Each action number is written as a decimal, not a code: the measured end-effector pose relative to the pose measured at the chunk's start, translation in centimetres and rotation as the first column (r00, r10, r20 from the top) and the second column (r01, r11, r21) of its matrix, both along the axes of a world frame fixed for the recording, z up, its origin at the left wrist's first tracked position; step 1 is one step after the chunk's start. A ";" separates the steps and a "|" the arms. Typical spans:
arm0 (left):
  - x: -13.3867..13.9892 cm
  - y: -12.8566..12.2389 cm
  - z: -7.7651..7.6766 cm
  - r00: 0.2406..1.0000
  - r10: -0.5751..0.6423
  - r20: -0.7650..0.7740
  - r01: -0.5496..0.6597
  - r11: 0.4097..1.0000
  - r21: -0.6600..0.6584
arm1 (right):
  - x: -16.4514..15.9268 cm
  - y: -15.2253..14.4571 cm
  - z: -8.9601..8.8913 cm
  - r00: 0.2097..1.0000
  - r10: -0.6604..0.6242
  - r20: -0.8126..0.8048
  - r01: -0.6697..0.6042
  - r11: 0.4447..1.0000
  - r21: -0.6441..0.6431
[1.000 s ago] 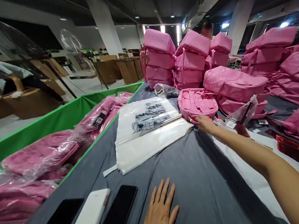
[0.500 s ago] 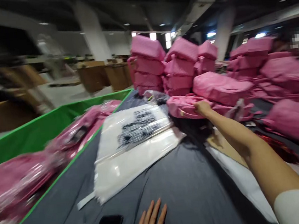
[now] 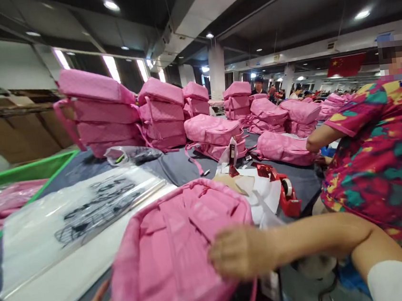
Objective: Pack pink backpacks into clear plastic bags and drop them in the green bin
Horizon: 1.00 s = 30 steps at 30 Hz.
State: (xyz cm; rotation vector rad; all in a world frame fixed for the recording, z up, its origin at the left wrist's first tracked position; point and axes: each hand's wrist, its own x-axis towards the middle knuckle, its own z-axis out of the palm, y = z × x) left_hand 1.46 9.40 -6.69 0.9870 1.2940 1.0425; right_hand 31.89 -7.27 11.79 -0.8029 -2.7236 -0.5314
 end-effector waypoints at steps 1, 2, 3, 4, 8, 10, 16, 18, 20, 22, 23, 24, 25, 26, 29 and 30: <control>-0.1 -0.7 0.9 0.998 0.041 0.047 -0.037 0.995 -0.090 | -1.2 -2.2 -3.3 0.996 0.071 0.051 -0.069 0.997 -0.028; 0.0 -1.6 1.7 0.998 0.065 0.019 -0.062 0.992 -0.113 | -2.4 -4.0 -6.2 0.994 0.079 0.070 -0.075 0.995 -0.069; 0.2 -2.6 2.4 0.997 0.061 -0.050 -0.066 0.993 -0.094 | -3.5 -5.5 -8.5 0.992 0.091 0.083 -0.081 0.989 -0.120; 0.3 -3.4 2.9 0.994 0.025 -0.105 -0.029 0.999 -0.036 | -4.4 -6.6 -10.1 0.995 0.068 0.077 -0.054 0.983 -0.175; 0.4 -4.8 4.0 0.988 0.028 -0.149 -0.014 0.996 0.094 | -3.9 -6.3 -9.4 0.989 0.072 -0.129 -0.130 0.838 -0.530; -0.2 -4.4 4.0 0.982 0.046 -0.183 -0.023 0.992 0.127 | -1.4 -3.4 -6.8 0.954 0.064 -0.294 -0.246 0.730 -0.638; -3.4 -5.1 1.7 0.860 0.070 -0.505 0.098 0.949 0.298 | 3.3 6.0 -7.5 0.933 -0.283 -0.220 0.129 0.839 -0.529; -3.7 -6.0 1.2 0.723 0.152 -0.674 0.169 0.906 0.387 | 2.5 6.9 -10.4 0.964 -0.261 -0.058 0.190 0.822 -0.537; -2.6 -6.2 1.9 0.549 0.285 -0.786 0.241 0.846 0.475 | 1.3 7.3 -12.2 0.981 -0.188 0.041 0.178 0.808 -0.562; 0.0 -5.3 3.6 0.412 0.352 -0.840 0.360 0.784 0.506 | 0.3 8.5 -11.9 0.991 -0.106 0.081 0.133 0.789 -0.599; 1.7 -4.4 4.4 0.379 0.327 -0.866 0.435 0.763 0.478 | 0.0 9.6 -11.0 0.993 -0.056 0.106 0.111 0.763 -0.637; 3.6 -3.5 5.1 0.361 0.263 -0.895 0.507 0.750 0.425 | -0.2 11.3 -9.7 0.991 -0.013 0.136 0.103 0.724 -0.682; 5.4 -2.5 5.6 0.348 0.162 -0.923 0.566 0.749 0.344 | -0.5 13.4 -8.4 0.987 0.003 0.162 0.115 0.692 -0.713; 7.0 -1.5 5.7 0.343 0.053 -0.938 0.603 0.753 0.263 | -0.8 16.0 -7.0 0.985 -0.025 0.172 0.142 0.685 -0.715; 9.9 0.2 4.5 0.410 -0.092 -0.907 0.613 0.764 0.199 | -3.5 24.9 -4.4 0.964 -0.265 0.032 0.233 0.777 -0.584; 10.2 0.3 3.9 0.441 -0.098 -0.892 0.607 0.765 0.216 | -5.1 27.9 -4.2 0.947 -0.321 -0.034 0.251 0.799 -0.546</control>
